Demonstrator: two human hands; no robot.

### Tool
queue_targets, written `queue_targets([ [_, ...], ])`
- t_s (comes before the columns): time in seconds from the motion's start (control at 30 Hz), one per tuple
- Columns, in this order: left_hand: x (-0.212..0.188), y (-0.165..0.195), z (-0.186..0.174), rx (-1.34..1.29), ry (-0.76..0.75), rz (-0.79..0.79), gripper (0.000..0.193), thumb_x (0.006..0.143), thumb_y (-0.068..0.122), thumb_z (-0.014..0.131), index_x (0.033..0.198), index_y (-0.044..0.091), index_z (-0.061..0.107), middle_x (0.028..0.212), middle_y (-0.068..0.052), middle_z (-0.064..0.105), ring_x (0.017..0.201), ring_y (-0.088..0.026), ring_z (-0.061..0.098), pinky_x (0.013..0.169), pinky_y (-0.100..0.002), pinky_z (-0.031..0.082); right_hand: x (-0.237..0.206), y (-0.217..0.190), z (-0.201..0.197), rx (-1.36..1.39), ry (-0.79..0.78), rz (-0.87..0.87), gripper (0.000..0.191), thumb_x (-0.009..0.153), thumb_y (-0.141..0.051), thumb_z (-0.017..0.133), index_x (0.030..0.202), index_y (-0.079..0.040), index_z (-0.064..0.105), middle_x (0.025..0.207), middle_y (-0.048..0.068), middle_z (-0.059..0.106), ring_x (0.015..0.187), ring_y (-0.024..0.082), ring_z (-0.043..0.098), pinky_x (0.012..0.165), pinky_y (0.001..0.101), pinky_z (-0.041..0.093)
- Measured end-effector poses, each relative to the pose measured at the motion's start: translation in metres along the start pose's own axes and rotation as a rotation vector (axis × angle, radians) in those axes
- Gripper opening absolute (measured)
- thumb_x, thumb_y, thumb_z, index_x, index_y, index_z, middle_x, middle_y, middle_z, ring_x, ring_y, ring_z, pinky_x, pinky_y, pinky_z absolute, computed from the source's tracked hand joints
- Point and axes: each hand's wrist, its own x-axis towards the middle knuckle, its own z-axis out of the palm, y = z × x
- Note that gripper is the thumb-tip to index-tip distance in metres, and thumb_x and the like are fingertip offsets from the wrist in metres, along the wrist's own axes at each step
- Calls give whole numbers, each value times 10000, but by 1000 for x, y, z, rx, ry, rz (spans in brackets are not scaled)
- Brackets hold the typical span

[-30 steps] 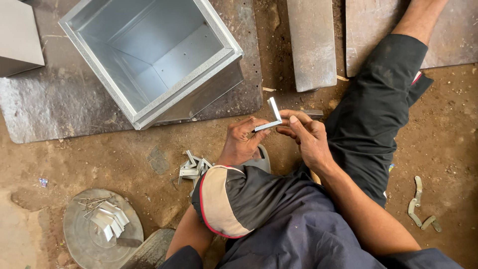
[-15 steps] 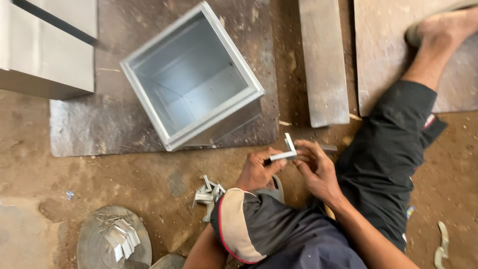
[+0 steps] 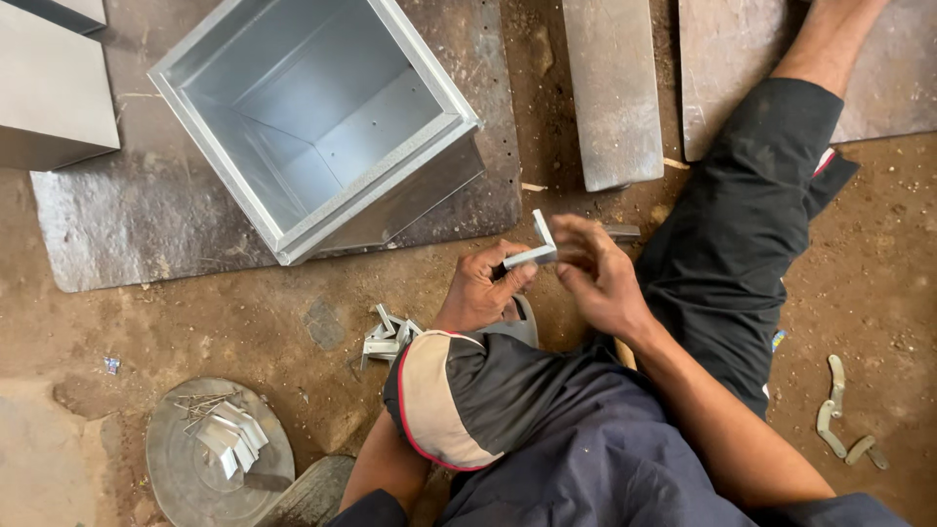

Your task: The person sits on the ground assembling sheet-metal boxes. They pick up small L-shaped corner brackets, fit them into the corners of a metal box, and hammer the brackets to secure the box joints, repeating the process on several boxes.

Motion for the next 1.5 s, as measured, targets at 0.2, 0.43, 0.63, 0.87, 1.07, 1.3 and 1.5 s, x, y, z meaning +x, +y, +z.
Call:
queue_targets([
  [0.2, 6, -11, -3, -361, -48, -118, 229, 1021, 241, 592, 1180, 79, 624, 737, -22, 648, 593, -63, 607, 535, -222, 501, 0, 10, 6, -160, -30, 49, 374, 900, 28, 694, 1263, 38, 606, 1113, 116, 738, 1047, 183, 735, 910, 310, 615],
  [0.43, 5, -28, -4, 24, 143, 31, 242, 1061, 249, 611, 1005, 30, 698, 696, 13, 613, 576, -36, 540, 509, -234, 430, -8, 30, 2, 244, -98, 343, 309, 998, -133, 607, 1208, 84, 675, 1054, 124, 752, 948, 174, 743, 886, 303, 609],
  [0.63, 13, -6, -7, 150, 70, 26, 231, 1061, 248, 626, 1022, 40, 719, 681, -2, 612, 579, -44, 565, 510, -235, 445, 0, 27, 0, 258, -108, 374, 327, 993, -181, 671, 1102, 125, 711, 974, 147, 740, 874, 189, 740, 832, 330, 615],
  [0.87, -6, 111, -59, 580, 426, 784, 246, 1082, 205, 704, 1309, 133, 643, 928, -23, 658, 726, -121, 640, 650, -260, 546, 32, -4, -22, 210, 52, 289, 352, 926, -210, 737, 1096, 98, 744, 962, 109, 758, 883, 156, 720, 846, 322, 594],
  [1.07, 9, 165, -87, 1393, 432, 473, 514, 746, 327, 834, 1169, 71, 694, 834, -115, 703, 710, -294, 692, 592, -442, 561, 63, -23, -35, 178, 82, 282, 392, 912, -239, 744, 1126, 89, 750, 990, 131, 771, 901, 174, 731, 862, 315, 576],
  [1.3, 21, 146, -56, 1237, 383, 94, 322, 897, 338, 769, 1079, 94, 663, 952, -97, 746, 766, -251, 742, 633, -407, 597, 77, -26, -43, 139, 94, 311, 432, 899, -279, 735, 1134, 84, 756, 972, 155, 791, 899, 205, 754, 847, 312, 572],
  [1.5, 19, 156, -58, 1087, 355, 228, 657, 853, 431, 761, 1391, 129, 535, 1265, -120, 657, 1069, -302, 687, 901, -464, 573, 85, -20, -45, 114, 116, 302, 415, 890, -271, 734, 1153, 50, 744, 981, 134, 786, 896, 194, 752, 849, 312, 602],
])
